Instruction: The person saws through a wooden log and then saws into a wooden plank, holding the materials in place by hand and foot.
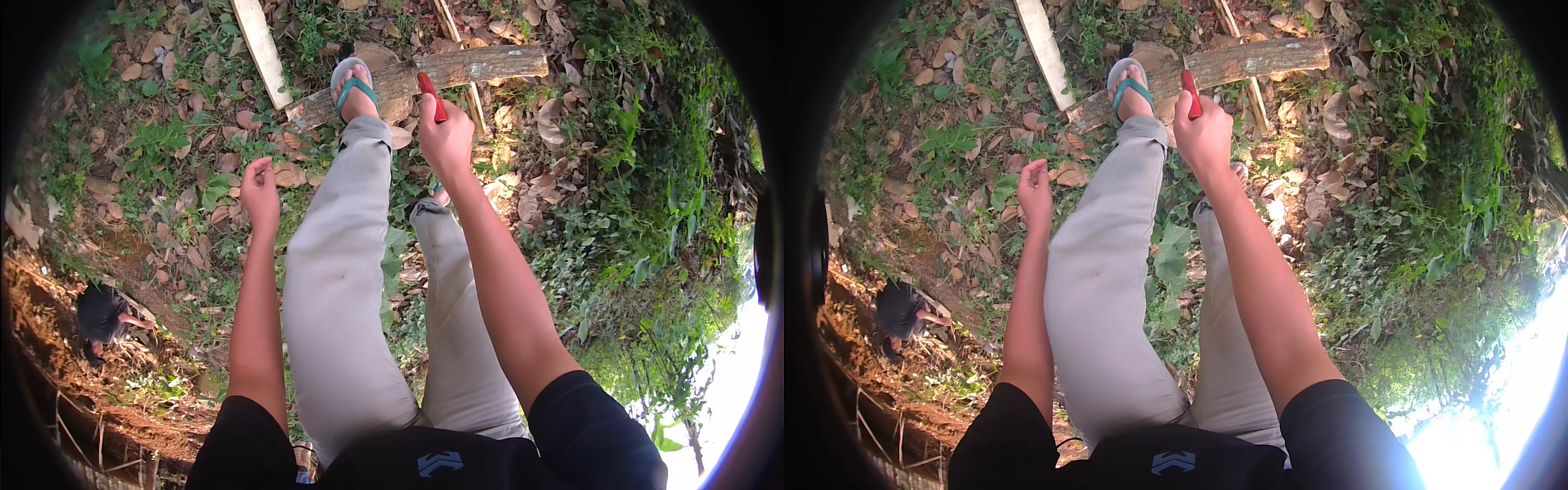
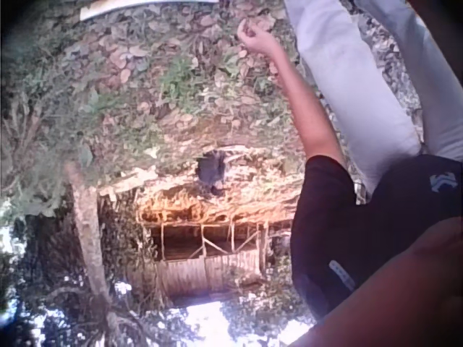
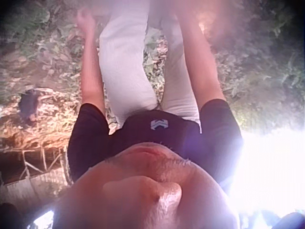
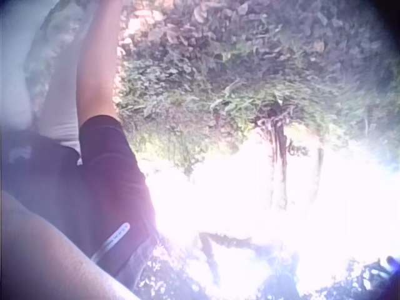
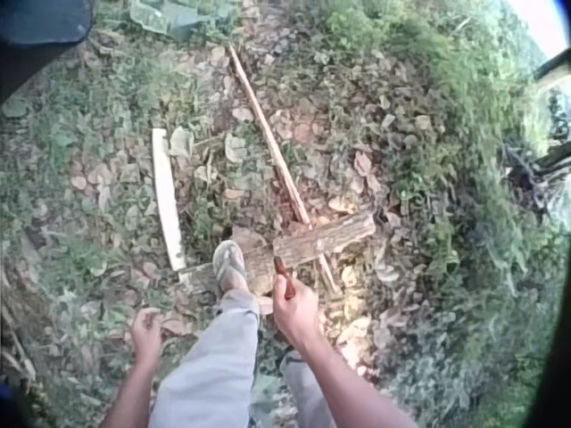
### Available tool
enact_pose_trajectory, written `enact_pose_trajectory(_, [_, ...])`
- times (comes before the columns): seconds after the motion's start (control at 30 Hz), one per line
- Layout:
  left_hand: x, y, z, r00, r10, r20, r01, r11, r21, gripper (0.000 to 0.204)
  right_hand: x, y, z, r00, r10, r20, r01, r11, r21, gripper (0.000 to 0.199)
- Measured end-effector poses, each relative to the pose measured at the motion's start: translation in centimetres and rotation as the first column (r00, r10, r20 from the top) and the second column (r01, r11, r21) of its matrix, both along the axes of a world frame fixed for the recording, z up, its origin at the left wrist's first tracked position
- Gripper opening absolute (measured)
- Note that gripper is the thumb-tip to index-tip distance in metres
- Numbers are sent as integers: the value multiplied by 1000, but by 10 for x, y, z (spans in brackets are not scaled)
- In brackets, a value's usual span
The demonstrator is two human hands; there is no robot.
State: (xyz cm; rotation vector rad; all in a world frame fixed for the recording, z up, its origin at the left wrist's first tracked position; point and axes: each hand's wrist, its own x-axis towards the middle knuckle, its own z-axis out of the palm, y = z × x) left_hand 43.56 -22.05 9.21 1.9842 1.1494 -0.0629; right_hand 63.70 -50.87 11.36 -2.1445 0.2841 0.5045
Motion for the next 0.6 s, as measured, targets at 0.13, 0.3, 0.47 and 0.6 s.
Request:
enact_pose_trajectory(0.13, [41, -17, -38, 994, -77, 77, 88, 984, -153, 18, -2, -5, -3, 1000, 14, 22, -13, 999, -37, 44])
enact_pose_trajectory(0.3, [155, -63, -109, 853, -519, 61, 518, 825, -227, 25, -10, -23, -10, 999, -33, -22, 33, 999, 23, 40])
enact_pose_trajectory(0.47, [218, -92, -181, 505, -860, -79, 845, 473, 248, 48, -30, -20, -16, 1000, -21, -9, 21, 999, 49, 37])
enact_pose_trajectory(0.6, [224, -100, -210, 476, -854, -210, 879, 468, 91, 60, -31, -18, -15, 997, -41, -60, 44, 997, 56, 33])
